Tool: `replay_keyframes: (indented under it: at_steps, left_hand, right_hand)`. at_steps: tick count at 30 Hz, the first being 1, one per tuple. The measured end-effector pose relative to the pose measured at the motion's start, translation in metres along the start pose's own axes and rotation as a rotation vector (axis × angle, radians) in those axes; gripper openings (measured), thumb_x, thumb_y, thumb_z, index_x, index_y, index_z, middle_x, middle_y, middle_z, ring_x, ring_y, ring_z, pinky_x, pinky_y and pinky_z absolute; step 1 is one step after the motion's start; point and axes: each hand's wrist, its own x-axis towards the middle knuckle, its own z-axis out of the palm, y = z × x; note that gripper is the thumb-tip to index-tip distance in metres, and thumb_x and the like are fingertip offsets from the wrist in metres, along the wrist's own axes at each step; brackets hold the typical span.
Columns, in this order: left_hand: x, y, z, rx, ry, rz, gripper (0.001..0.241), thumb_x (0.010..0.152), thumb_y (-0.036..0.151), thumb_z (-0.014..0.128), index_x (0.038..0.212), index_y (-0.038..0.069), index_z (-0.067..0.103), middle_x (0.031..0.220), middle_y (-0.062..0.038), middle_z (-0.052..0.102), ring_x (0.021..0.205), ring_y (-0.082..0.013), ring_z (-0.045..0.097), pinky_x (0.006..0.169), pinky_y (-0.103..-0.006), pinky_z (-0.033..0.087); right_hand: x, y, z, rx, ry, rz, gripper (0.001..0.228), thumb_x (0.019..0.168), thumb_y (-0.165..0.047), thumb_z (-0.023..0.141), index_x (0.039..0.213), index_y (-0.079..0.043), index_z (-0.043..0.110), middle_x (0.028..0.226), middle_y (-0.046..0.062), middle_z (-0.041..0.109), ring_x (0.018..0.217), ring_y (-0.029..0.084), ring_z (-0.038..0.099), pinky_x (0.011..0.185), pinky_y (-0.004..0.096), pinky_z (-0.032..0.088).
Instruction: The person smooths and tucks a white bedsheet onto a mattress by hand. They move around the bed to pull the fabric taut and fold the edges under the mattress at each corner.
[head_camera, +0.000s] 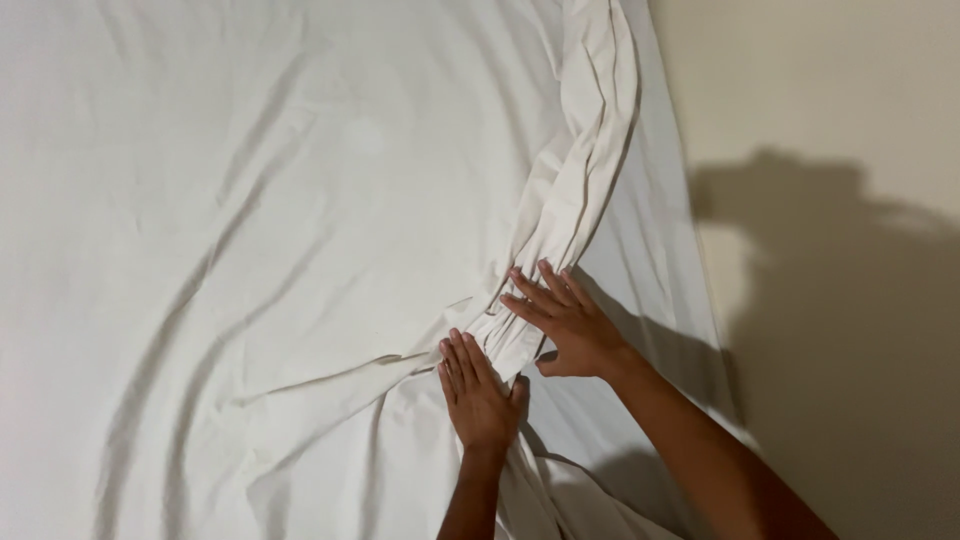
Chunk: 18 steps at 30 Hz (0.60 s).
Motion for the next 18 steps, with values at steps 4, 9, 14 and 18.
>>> replay_keyframes:
  at_steps: [4,9,14,18]
  left_hand:
    - [0.004,-0.012,0.013,-0.001,0.033,-0.003,0.101,0.079,0.034,0.076,0.153,-0.008,0.021,0.164,-0.025,0.021,0.153,-0.0394,0.016,0.122,-0.0521,0.013]
    - [0.005,-0.032,0.019,0.147,0.030,0.090,0.091,0.076,0.017,0.075,0.153,-0.007,0.032,0.162,-0.023,0.034,0.152,-0.0357,0.029,0.124,-0.0472,0.018]
    - [0.006,-0.037,0.029,0.230,0.068,0.141,0.075,0.080,0.009,0.066,0.150,-0.007,0.041,0.157,-0.023,0.044,0.151,-0.0356,0.034,0.123,-0.0458,0.023]
    - [0.006,-0.016,0.027,0.117,-0.001,0.142,0.065,0.079,0.007,0.063,0.141,-0.008,0.049,0.150,-0.023,0.052,0.147,-0.0376,0.037,0.115,-0.0493,0.029]
  right_hand:
    - [0.013,-0.007,0.005,-0.034,-0.001,0.006,0.111,0.068,-0.031,0.088,0.160,-0.032,0.024,0.171,-0.003,0.005,0.158,0.031,-0.001,0.128,0.050,0.005]
    - [0.025,-0.006,0.043,0.053,0.163,0.031,0.096,0.074,-0.035,0.085,0.156,-0.034,0.035,0.168,-0.001,0.022,0.155,0.029,0.019,0.123,0.052,0.015]
    - [0.028,0.001,0.061,0.014,0.253,0.040,0.070,0.084,-0.023,0.072,0.149,-0.035,0.049,0.167,-0.001,0.031,0.152,0.028,0.029,0.121,0.051,0.023]
    - [0.024,0.019,0.067,0.006,0.296,0.003,0.053,0.089,-0.016,0.065,0.140,-0.030,0.060,0.161,-0.002,0.039,0.150,0.027,0.031,0.120,0.053,0.023]
